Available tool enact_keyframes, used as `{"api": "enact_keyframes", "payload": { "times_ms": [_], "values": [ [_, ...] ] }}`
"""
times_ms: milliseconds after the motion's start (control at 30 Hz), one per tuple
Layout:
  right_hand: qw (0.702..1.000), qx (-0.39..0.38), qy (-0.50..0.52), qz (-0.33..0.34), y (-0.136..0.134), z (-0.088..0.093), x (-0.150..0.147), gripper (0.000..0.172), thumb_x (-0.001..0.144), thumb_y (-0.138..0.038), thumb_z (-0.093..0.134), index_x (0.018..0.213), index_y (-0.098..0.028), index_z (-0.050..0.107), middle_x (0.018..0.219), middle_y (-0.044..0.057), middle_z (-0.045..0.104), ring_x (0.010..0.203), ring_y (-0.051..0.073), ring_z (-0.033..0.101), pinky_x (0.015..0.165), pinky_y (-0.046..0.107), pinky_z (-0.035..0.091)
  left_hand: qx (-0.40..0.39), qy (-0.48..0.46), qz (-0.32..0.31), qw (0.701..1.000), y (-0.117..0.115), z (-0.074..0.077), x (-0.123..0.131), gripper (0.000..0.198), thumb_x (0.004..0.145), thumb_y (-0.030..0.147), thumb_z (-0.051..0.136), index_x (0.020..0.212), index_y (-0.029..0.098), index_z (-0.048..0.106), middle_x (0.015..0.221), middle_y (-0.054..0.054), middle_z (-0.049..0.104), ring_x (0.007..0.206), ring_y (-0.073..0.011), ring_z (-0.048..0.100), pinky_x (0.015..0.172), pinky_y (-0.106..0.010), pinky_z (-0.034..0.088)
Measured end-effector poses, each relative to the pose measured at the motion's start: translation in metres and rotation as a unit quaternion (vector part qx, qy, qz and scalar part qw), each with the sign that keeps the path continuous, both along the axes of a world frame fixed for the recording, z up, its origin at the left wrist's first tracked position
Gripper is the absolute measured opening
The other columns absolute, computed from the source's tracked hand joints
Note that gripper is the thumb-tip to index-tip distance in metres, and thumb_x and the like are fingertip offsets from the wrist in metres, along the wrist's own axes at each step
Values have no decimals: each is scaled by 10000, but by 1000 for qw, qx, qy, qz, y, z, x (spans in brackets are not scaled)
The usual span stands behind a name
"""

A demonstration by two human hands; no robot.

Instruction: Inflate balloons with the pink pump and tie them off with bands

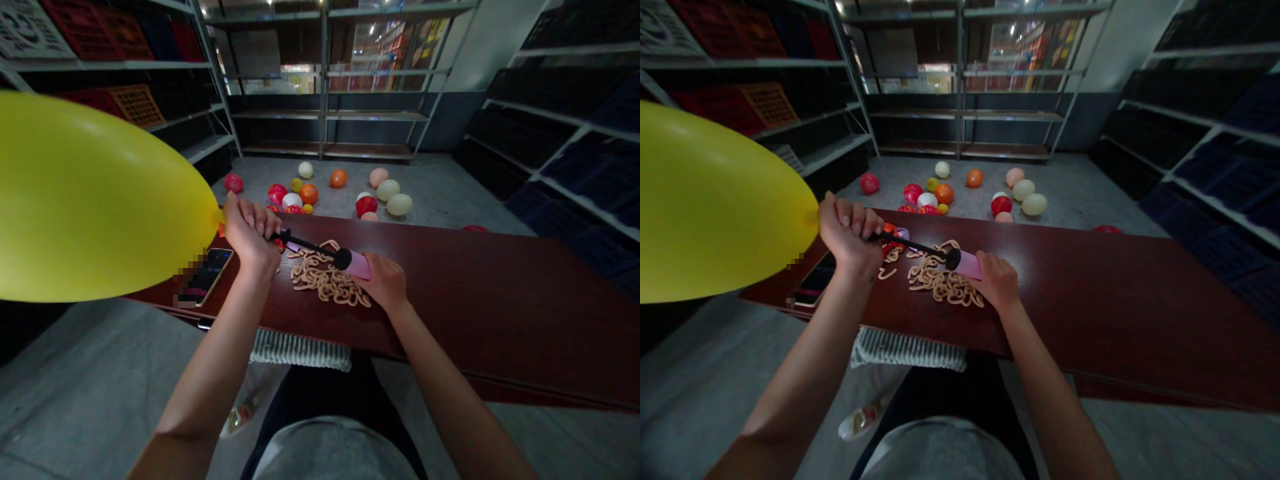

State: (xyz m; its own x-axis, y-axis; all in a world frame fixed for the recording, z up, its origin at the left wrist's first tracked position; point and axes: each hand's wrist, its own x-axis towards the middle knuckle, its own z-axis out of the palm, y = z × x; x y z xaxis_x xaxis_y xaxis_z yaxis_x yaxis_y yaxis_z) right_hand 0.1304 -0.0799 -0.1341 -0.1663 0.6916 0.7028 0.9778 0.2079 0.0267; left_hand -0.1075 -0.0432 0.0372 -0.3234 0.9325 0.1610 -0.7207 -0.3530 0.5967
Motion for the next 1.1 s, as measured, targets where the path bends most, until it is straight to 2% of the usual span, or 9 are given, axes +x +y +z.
{"api": "enact_keyframes", "payload": {
  "times_ms": [133,267,433,533,633,733,1000,1100],
  "values": [
    [995,29,89,-26,2,-2,6,368,840,-446,660,1074,-165,615,881,85,721,772,232,656,696,317,435,45,15,13,999,9,3,36,597,1056,391,374,507,193,246,393,67,191,313,-61,196,363,-219,216],
    [986,34,148,-62,6,-5,11,409,830,-499,662,1081,-180,611,873,76,720,760,235,660,682,320,447,71,37,-11,997,24,-4,84,594,1043,436,403,516,211,245,411,69,184,302,-67,200,345,-228,204],
    [975,47,192,-99,9,-3,15,451,850,-578,631,1068,-184,615,874,74,725,767,231,664,680,315,437,46,56,-67,995,33,-32,147,594,1021,407,460,489,207,287,387,68,224,279,-66,234,315,-224,202],
    [971,54,197,-124,9,0,16,435,851,-568,638,1056,-186,622,865,71,725,771,231,660,682,314,423,11,48,-91,995,35,-51,167,588,1010,374,464,475,210,281,374,66,232,268,-71,243,308,-226,206],
    [972,52,187,-133,10,0,17,425,835,-550,664,1052,-186,629,867,69,720,773,231,650,686,315,404,8,41,-97,994,38,-62,167,557,998,358,469,493,210,286,380,71,244,273,-72,258,318,-222,226],
    [978,37,167,-124,10,0,14,416,836,-545,663,1045,-187,635,841,60,710,773,229,639,680,314,379,-3,31,-98,995,41,-66,153,524,1000,305,445,509,209,291,383,73,257,275,-72,265,332,-221,245],
    [998,-8,46,-46,5,1,3,462,870,-610,618,1044,-183,646,806,45,690,726,207,613,659,317,335,-53,-15,-72,996,34,-73,93,542,1020,275,379,496,203,261,379,64,238,284,-77,242,356,-238,230],
    [999,-20,10,-24,3,2,3,444,875,-575,630,1066,-175,642,846,60,702,738,210,616,667,314,342,-57,-32,-55,996,29,-72,67,547,1018,294,402,499,196,262,385,65,232,299,-76,238,375,-239,240]
  ]
}}
